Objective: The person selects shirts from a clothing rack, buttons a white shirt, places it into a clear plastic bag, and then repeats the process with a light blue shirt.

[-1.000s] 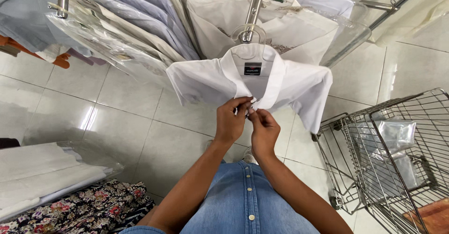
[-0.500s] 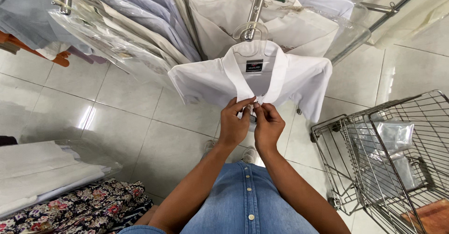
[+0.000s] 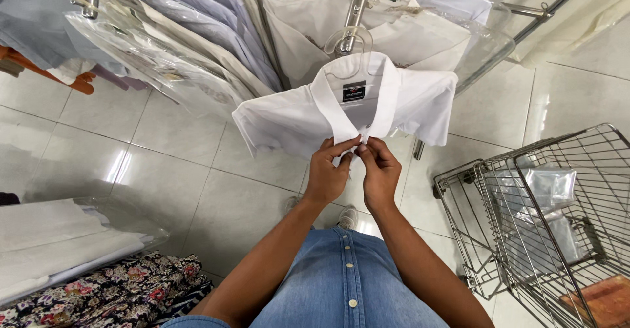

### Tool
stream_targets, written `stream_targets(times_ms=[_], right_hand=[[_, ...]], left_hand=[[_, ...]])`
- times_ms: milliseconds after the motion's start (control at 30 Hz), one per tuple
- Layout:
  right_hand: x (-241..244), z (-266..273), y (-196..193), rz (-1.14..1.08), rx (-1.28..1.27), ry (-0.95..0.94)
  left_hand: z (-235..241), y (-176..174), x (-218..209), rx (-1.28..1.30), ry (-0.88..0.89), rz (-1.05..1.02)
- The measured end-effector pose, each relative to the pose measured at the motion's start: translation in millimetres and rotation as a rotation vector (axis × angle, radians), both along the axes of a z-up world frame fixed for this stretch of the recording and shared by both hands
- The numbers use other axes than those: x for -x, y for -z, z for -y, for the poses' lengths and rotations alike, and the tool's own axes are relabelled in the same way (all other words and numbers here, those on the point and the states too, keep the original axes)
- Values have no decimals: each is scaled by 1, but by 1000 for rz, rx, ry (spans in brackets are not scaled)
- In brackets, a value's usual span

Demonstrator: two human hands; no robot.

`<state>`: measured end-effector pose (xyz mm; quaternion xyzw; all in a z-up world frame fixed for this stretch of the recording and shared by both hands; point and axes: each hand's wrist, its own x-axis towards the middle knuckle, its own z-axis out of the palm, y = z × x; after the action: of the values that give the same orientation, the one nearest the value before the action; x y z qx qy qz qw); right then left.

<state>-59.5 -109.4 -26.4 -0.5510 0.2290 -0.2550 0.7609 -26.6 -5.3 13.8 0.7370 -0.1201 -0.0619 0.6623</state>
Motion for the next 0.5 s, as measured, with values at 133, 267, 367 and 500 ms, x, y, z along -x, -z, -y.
stream_targets(times_ms=[133, 267, 367, 500], right_hand=[[4, 0, 4, 21, -15, -44], [3, -4, 17, 15, -196, -35], [3, -4, 28, 7, -253, 10], [0, -4, 32, 4, -259, 37]], left_hand=[[1, 12, -3, -14, -4, 103], [6, 20, -4, -88, -49, 297], [8, 28, -6, -162, -108, 476], [7, 34, -15, -278, -194, 820]])
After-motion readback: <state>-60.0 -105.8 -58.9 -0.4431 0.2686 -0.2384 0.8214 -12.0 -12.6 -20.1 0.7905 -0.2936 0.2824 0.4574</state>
